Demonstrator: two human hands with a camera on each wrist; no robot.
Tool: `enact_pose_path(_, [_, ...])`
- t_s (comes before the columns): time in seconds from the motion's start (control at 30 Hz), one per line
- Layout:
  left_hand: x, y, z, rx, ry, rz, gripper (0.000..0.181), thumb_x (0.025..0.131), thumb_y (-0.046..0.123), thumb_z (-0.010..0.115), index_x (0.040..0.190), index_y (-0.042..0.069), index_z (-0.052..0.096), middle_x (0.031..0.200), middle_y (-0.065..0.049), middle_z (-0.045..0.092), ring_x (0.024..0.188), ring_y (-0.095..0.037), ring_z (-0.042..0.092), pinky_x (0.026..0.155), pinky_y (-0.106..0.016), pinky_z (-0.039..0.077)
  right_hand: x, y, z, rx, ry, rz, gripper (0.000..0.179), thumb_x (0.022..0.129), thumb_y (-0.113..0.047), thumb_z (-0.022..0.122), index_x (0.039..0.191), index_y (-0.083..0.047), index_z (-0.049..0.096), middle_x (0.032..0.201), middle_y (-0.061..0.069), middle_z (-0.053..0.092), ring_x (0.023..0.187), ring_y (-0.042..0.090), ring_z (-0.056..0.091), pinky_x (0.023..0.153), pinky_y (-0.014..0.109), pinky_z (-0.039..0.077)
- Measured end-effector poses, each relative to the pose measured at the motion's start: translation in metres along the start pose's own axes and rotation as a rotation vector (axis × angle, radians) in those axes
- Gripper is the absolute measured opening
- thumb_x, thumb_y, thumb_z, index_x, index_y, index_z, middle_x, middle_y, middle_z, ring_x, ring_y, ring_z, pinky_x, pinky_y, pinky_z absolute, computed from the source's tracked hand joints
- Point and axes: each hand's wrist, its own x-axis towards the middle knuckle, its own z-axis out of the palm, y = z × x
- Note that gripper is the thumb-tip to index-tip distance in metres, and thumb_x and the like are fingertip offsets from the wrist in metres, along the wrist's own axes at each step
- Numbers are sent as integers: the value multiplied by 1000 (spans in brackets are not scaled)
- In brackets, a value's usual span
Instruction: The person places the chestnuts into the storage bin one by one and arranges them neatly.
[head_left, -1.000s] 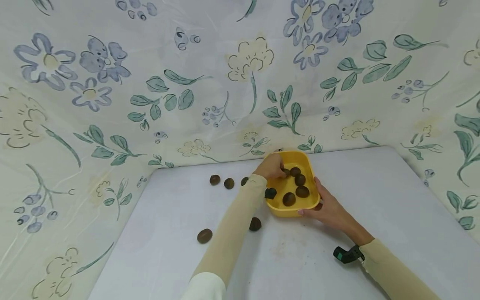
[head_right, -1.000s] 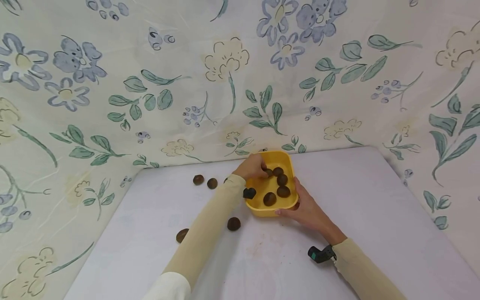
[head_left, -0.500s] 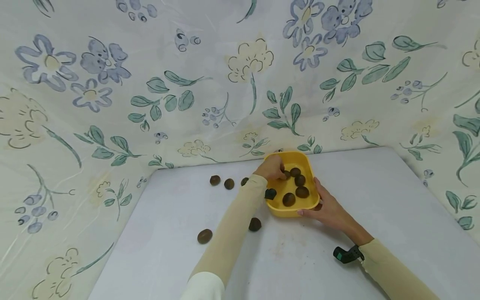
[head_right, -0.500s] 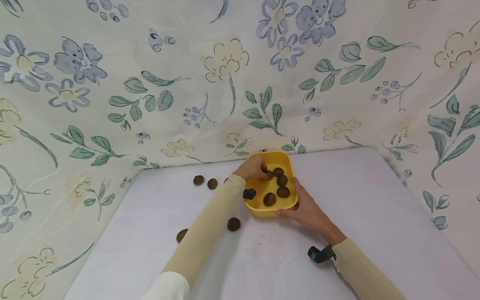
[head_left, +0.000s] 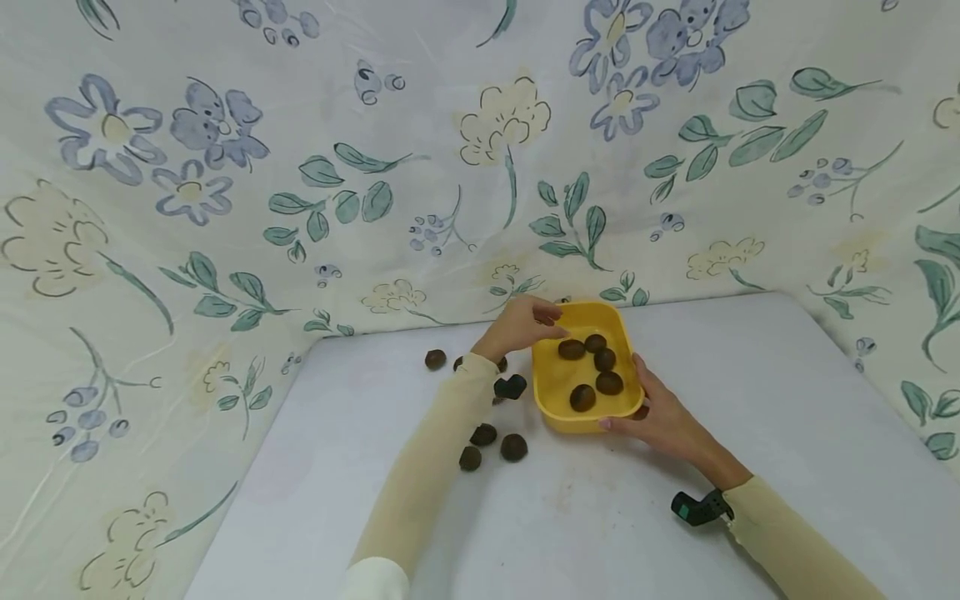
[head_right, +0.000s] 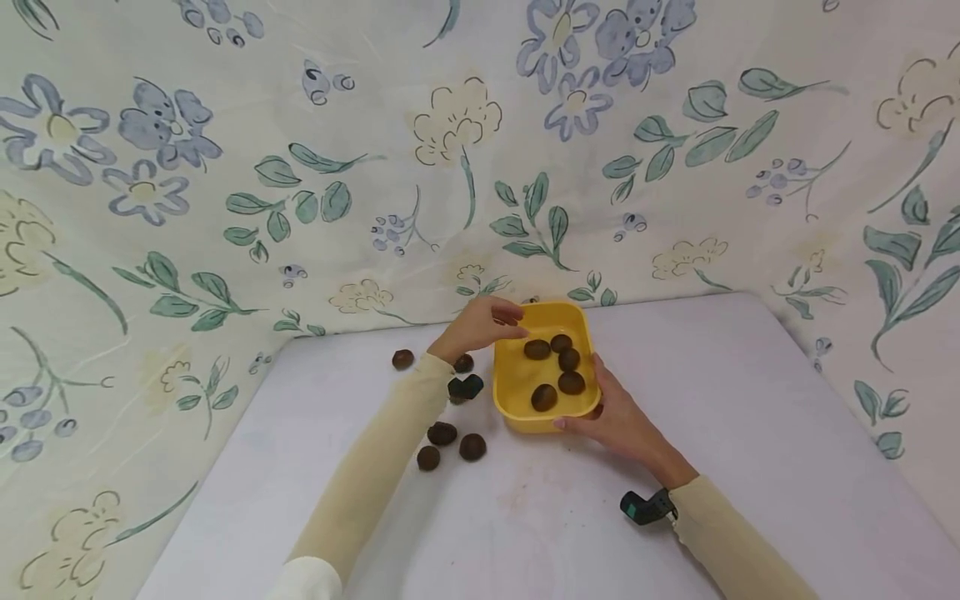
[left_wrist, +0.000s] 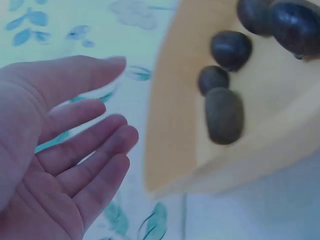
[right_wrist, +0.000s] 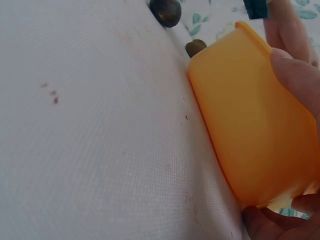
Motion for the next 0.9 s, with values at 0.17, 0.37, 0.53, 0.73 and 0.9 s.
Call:
enact_pose_path(0.17, [-25, -14, -23, -58, 78, 49, 47, 91, 29, 80, 130, 6, 71, 127, -11, 73, 113, -27, 71, 98, -39, 59, 0, 1, 0, 0, 10, -19, 130, 81, -57, 83, 167, -11, -4, 174, 21, 7, 158, 47, 16, 125, 65, 20])
enact_pose_path(0.37, [-52, -44, -44, -107, 116, -5, 42, 93, 28, 78, 129, 9, 71, 126, -12, 73, 113, -26, 70, 101, -40, 57, 2, 3, 1, -4, 9, -26, 131, 82, -56, 83, 166, -9, -5, 174, 22, 7, 158, 48, 15, 125, 66, 19])
enact_pose_path(0.53, [-68, -73, -62, -139, 161, -39, 43, 92, 28, 79, 129, 8, 71, 125, -12, 74, 115, -29, 70, 102, -43, 57, 3, 4, 1, -3, 6, -13, 133, 81, -59, 83, 166, -10, -7, 174, 20, 5, 159, 47, 14, 125, 66, 18])
enact_pose_path(0.73, [-83, -103, -80, -142, 230, -77, 44, 93, 29, 78, 129, 6, 71, 128, -16, 73, 118, -32, 68, 104, -46, 55, 3, 6, 0, 0, 10, -17, 132, 81, -57, 83, 166, -11, -7, 175, 19, 4, 159, 47, 15, 125, 66, 20])
enact_pose_path(0.9, [-96, -128, -88, -134, 260, -156, 46, 94, 29, 78, 131, 4, 69, 130, -16, 72, 120, -34, 67, 105, -47, 53, 3, 5, 0, -6, 9, -18, 132, 81, -58, 82, 166, -11, -7, 175, 20, 5, 158, 48, 16, 124, 66, 20])
